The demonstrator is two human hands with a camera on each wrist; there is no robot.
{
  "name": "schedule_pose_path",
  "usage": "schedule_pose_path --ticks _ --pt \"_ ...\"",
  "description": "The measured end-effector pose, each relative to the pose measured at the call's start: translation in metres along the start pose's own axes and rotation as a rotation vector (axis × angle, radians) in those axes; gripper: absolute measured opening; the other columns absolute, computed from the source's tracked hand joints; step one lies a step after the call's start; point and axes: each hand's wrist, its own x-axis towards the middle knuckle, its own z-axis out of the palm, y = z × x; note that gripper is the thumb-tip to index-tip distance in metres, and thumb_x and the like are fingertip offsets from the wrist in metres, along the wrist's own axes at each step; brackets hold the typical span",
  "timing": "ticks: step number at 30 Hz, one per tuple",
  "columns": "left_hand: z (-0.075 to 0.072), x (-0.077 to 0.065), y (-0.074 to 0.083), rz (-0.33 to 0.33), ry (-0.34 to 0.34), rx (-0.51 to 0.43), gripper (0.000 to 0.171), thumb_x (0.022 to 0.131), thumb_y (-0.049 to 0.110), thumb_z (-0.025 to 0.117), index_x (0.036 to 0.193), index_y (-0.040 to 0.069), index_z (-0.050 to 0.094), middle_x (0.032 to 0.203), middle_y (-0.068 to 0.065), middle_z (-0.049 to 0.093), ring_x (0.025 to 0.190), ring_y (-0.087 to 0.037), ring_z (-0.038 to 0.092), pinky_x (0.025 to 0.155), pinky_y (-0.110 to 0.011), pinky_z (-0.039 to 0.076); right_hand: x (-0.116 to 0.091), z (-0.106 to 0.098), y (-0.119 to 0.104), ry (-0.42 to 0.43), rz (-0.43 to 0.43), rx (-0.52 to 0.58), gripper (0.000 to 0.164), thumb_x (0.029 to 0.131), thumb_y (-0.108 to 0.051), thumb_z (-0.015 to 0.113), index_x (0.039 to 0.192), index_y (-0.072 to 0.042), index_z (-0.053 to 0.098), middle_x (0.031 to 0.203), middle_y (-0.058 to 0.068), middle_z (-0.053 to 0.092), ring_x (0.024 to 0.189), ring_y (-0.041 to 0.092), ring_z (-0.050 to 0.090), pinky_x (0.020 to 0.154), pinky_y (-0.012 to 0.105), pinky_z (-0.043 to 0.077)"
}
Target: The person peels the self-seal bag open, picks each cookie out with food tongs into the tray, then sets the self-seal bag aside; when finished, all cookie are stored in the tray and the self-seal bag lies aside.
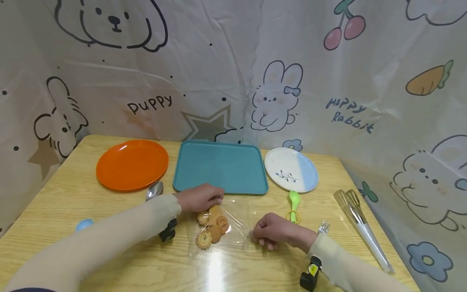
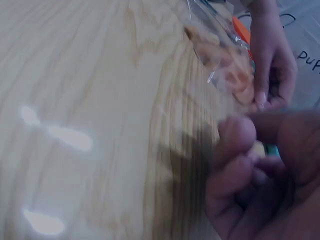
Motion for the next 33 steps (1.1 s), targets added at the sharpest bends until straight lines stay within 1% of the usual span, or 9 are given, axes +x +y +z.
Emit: schedule_pose_path --ticks 3,5,10,14,19,24,27,30,33 --pt "0.001 0.001 0.001 0.022 -0.001 0.019 0.018 0.101 0.015 0.051 0.083 0.010 0.053 0.070 0.006 0.043 0.066 -0.007 0.042 0.065 -0.023 0.038 -0.005 -0.006 0.004 -0.043 -0.020 -0.035 0.035 0.094 -0.025 0.063 0.065 -0.007 0.056 0.054 -0.003 0.055 0.040 0.006 0.047 0.042 0.020 0.036" --pt "0.001 0.001 0.001 0.035 0.004 0.034 0.019 0.101 0.015 0.051 0.083 0.010 0.053 0.069 0.006 0.042 0.065 -0.007 0.042 0.065 -0.023 0.037 -0.005 -0.006 0.006 -0.033 -0.015 -0.028 0.037 0.095 -0.031 0.062 0.067 -0.006 0.058 0.055 -0.002 0.056 0.040 0.006 0.047 0.042 0.020 0.037" --pt "0.000 0.002 0.002 0.018 0.010 0.060 0.021 0.102 0.015 0.049 0.081 0.010 0.051 0.069 0.005 0.038 0.064 -0.008 0.039 0.063 -0.023 0.033 -0.006 0.001 0.009 -0.004 0.060 0.092 0.051 0.093 -0.050 0.057 0.077 -0.002 0.066 0.056 -0.002 0.059 0.039 0.005 0.045 0.040 0.019 0.040" --pt "0.000 0.002 0.003 0.000 0.002 0.057 0.022 0.102 0.015 0.048 0.081 0.010 0.050 0.068 0.006 0.037 0.063 -0.008 0.038 0.062 -0.023 0.032 -0.006 0.008 0.008 -0.027 0.060 0.176 0.040 0.092 -0.037 0.064 0.080 0.002 0.068 0.054 -0.004 0.059 0.038 0.003 0.045 0.039 0.018 0.039" --pt "-0.002 0.002 0.003 0.031 -0.009 0.056 0.020 0.102 0.015 0.049 0.083 0.007 0.053 0.069 0.006 0.038 0.065 -0.007 0.039 0.063 -0.022 0.033 -0.009 0.011 0.009 -0.041 0.044 0.195 0.025 0.091 -0.020 0.063 0.081 0.002 0.067 0.056 -0.004 0.057 0.041 0.003 0.048 0.041 0.018 0.038" --pt "-0.003 0.001 0.001 0.102 -0.006 0.095 0.018 0.100 0.014 0.052 0.084 0.006 0.055 0.070 0.006 0.041 0.067 -0.007 0.040 0.065 -0.022 0.035 -0.015 0.003 0.011 -0.129 0.039 0.082 0.024 0.091 -0.017 0.062 0.072 -0.002 0.060 0.054 -0.004 0.054 0.042 0.004 0.047 0.041 0.017 0.035" --pt "-0.002 0.001 0.000 0.115 -0.003 0.101 0.018 0.100 0.013 0.053 0.083 0.009 0.055 0.071 0.006 0.043 0.068 -0.006 0.041 0.065 -0.022 0.035 -0.020 -0.002 0.011 -0.136 0.001 -0.019 0.032 0.092 -0.020 0.063 0.071 0.002 0.057 0.055 -0.003 0.054 0.042 0.005 0.047 0.042 0.018 0.036" --pt "-0.002 0.002 -0.001 0.088 -0.005 0.081 0.020 0.100 0.014 0.052 0.081 0.010 0.053 0.070 0.007 0.041 0.067 -0.006 0.041 0.064 -0.022 0.034 -0.022 -0.012 0.006 -0.068 -0.033 -0.113 0.030 0.092 -0.022 0.065 0.077 0.004 0.061 0.057 -0.002 0.054 0.043 0.005 0.044 0.043 0.019 0.035" --pt "-0.001 0.003 -0.001 0.056 0.000 0.060 0.022 0.101 0.014 0.050 0.079 0.011 0.052 0.069 0.006 0.039 0.066 -0.007 0.040 0.063 -0.022 0.033 -0.018 -0.023 -0.001 0.085 -0.135 -0.288 0.022 0.092 -0.021 0.066 0.081 -0.003 0.062 0.064 -0.004 0.053 0.051 0.004 0.044 0.046 0.019 0.037"
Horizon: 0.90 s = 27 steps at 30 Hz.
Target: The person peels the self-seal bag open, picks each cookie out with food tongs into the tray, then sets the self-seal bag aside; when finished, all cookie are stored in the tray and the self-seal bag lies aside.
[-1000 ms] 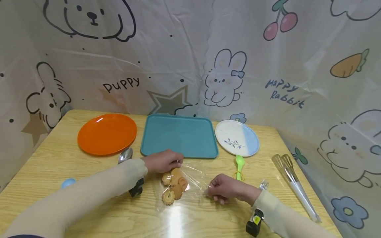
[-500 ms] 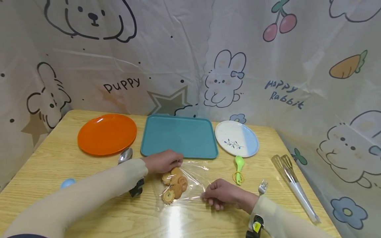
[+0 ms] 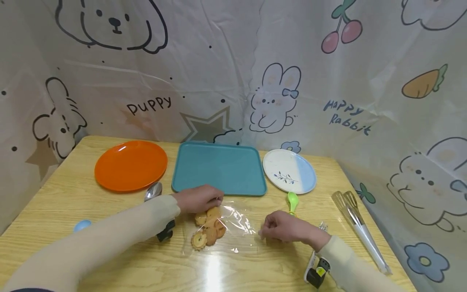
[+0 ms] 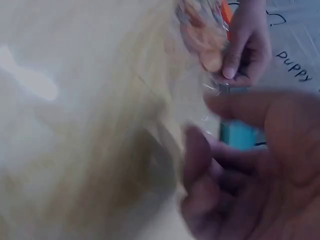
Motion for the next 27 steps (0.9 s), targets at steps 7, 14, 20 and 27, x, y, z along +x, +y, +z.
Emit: schedule_pose_path --ticks 7,14,20,27 --pt "-0.003 -0.004 0.006 -0.051 0.057 0.057 0.016 0.101 0.018 0.051 0.087 0.015 0.058 0.077 0.007 0.049 0.072 -0.009 0.046 0.067 -0.025 0.040 0.022 0.004 -0.002 0.236 -0.309 -0.467 0.024 0.091 -0.019 0.066 0.110 -0.004 0.065 0.107 0.007 0.067 0.103 0.021 0.062 0.093 0.037 0.051" --pt "-0.023 -0.029 0.010 -0.028 0.062 0.114 0.014 0.099 0.014 0.052 0.091 0.015 0.063 0.085 0.005 0.056 0.077 -0.010 0.049 0.071 -0.025 0.045 0.028 0.019 0.002 0.220 -0.251 -0.626 0.048 0.093 -0.032 0.064 0.131 -0.004 0.057 0.137 0.012 0.056 0.128 0.028 0.053 0.106 0.040 0.045" --pt "-0.027 -0.060 0.006 -0.041 0.001 0.156 0.012 0.095 0.015 0.059 0.101 0.012 0.070 0.095 0.004 0.065 0.085 -0.010 0.056 0.081 -0.030 0.051 0.029 0.020 0.001 0.226 -0.247 -0.647 0.051 0.092 -0.033 0.065 0.133 -0.005 0.056 0.138 0.012 0.055 0.128 0.028 0.053 0.105 0.040 0.046" --pt "-0.012 -0.072 -0.001 0.016 0.037 0.208 0.013 0.095 0.015 0.060 0.104 0.013 0.070 0.094 0.004 0.059 0.085 -0.008 0.050 0.076 -0.025 0.048 0.029 0.021 0.001 0.224 -0.236 -0.632 0.052 0.091 -0.033 0.066 0.134 -0.004 0.055 0.138 0.011 0.055 0.129 0.028 0.053 0.105 0.040 0.046"
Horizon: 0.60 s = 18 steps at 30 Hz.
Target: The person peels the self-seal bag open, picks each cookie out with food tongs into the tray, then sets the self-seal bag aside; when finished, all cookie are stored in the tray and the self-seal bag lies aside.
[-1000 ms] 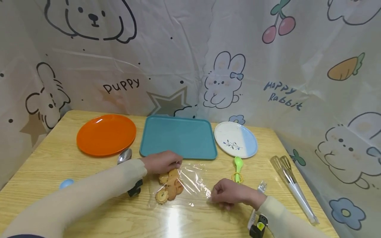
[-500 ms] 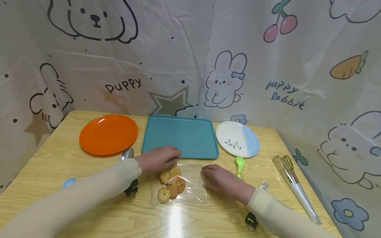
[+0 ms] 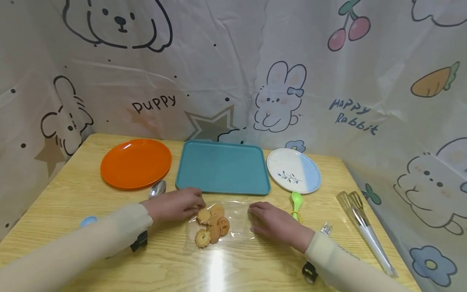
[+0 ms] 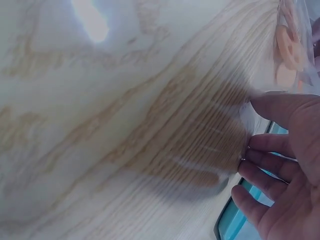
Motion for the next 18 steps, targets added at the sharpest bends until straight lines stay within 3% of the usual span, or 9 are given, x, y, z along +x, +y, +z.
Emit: schedule_pose_path --ticks 5,9,13,18 --pt "0.009 0.002 0.000 0.044 0.090 0.114 0.005 0.092 0.013 0.065 0.092 0.017 0.068 0.085 0.006 0.051 0.078 -0.008 0.045 0.069 -0.020 0.044 -0.001 0.000 0.000 -0.005 0.003 0.032 0.053 0.092 -0.032 0.066 0.135 -0.003 0.054 0.139 0.012 0.054 0.129 0.029 0.052 0.106 0.041 0.045" --pt "0.013 0.003 0.002 0.020 0.136 0.146 0.009 0.090 0.012 0.066 0.084 0.018 0.063 0.080 0.008 0.050 0.075 -0.008 0.045 0.066 -0.019 0.043 -0.002 0.001 0.000 0.008 0.001 0.028 0.052 0.092 -0.032 0.066 0.134 -0.003 0.054 0.138 0.012 0.055 0.129 0.029 0.053 0.105 0.041 0.045" --pt "0.012 0.005 0.006 0.002 0.121 0.123 0.008 0.090 0.009 0.064 0.088 0.017 0.065 0.082 0.007 0.055 0.077 -0.008 0.047 0.067 -0.021 0.044 -0.003 0.001 0.001 0.025 -0.006 0.021 0.052 0.092 -0.031 0.066 0.134 -0.003 0.054 0.138 0.013 0.055 0.128 0.030 0.054 0.105 0.041 0.045" --pt "0.006 0.004 0.007 0.022 0.058 0.061 0.023 0.089 0.007 0.063 0.110 0.015 0.072 0.099 0.002 0.064 0.090 -0.011 0.055 0.080 -0.026 0.051 -0.004 0.001 0.001 0.036 -0.010 0.020 0.052 0.092 -0.031 0.066 0.134 -0.003 0.054 0.138 0.013 0.055 0.128 0.030 0.054 0.105 0.041 0.046"
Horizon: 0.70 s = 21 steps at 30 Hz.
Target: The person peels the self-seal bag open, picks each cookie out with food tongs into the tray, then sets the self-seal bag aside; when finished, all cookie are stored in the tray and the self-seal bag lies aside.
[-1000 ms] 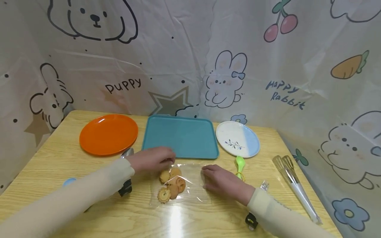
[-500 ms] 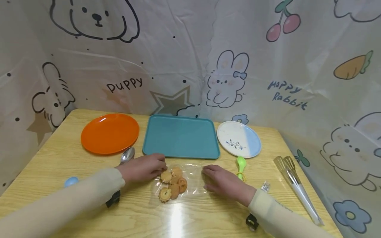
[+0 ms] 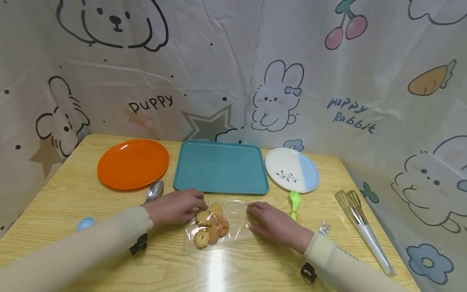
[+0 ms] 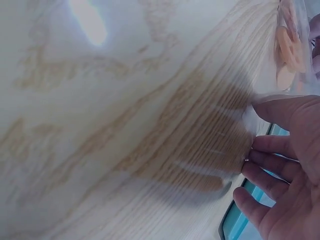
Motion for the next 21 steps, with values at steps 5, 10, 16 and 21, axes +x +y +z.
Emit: schedule_pose_path --ticks 5,10,16,21 --pt "0.000 0.000 -0.002 0.011 -0.006 0.001 0.020 0.092 0.014 0.066 0.110 0.018 0.072 0.100 0.004 0.062 0.090 -0.010 0.054 0.079 -0.026 0.051 0.000 0.000 -0.001 0.001 -0.004 -0.006 0.052 0.092 -0.031 0.065 0.134 -0.003 0.054 0.138 0.013 0.055 0.128 0.030 0.054 0.105 0.042 0.046" --pt "0.006 0.004 -0.004 -0.016 0.030 0.042 0.007 0.090 0.016 0.068 0.092 0.022 0.070 0.089 0.010 0.057 0.082 -0.006 0.050 0.071 -0.021 0.048 0.001 0.000 0.000 0.003 -0.010 -0.013 0.050 0.092 -0.031 0.065 0.133 -0.003 0.054 0.138 0.013 0.055 0.128 0.029 0.054 0.105 0.041 0.046" --pt "0.011 0.008 -0.003 -0.005 0.061 0.111 0.009 0.090 0.016 0.068 0.086 0.024 0.065 0.083 0.011 0.055 0.076 -0.007 0.046 0.065 -0.020 0.043 0.001 0.001 0.001 0.012 -0.020 -0.022 0.049 0.093 -0.030 0.065 0.133 -0.004 0.055 0.137 0.012 0.056 0.127 0.027 0.054 0.104 0.040 0.046" --pt "0.010 0.006 -0.003 0.003 0.072 0.125 0.012 0.091 0.018 0.065 0.084 0.025 0.060 0.079 0.011 0.050 0.073 -0.007 0.044 0.063 -0.020 0.038 0.000 0.002 0.002 0.018 -0.027 -0.025 0.048 0.092 -0.028 0.066 0.133 -0.004 0.055 0.136 0.011 0.056 0.127 0.027 0.054 0.104 0.039 0.046"
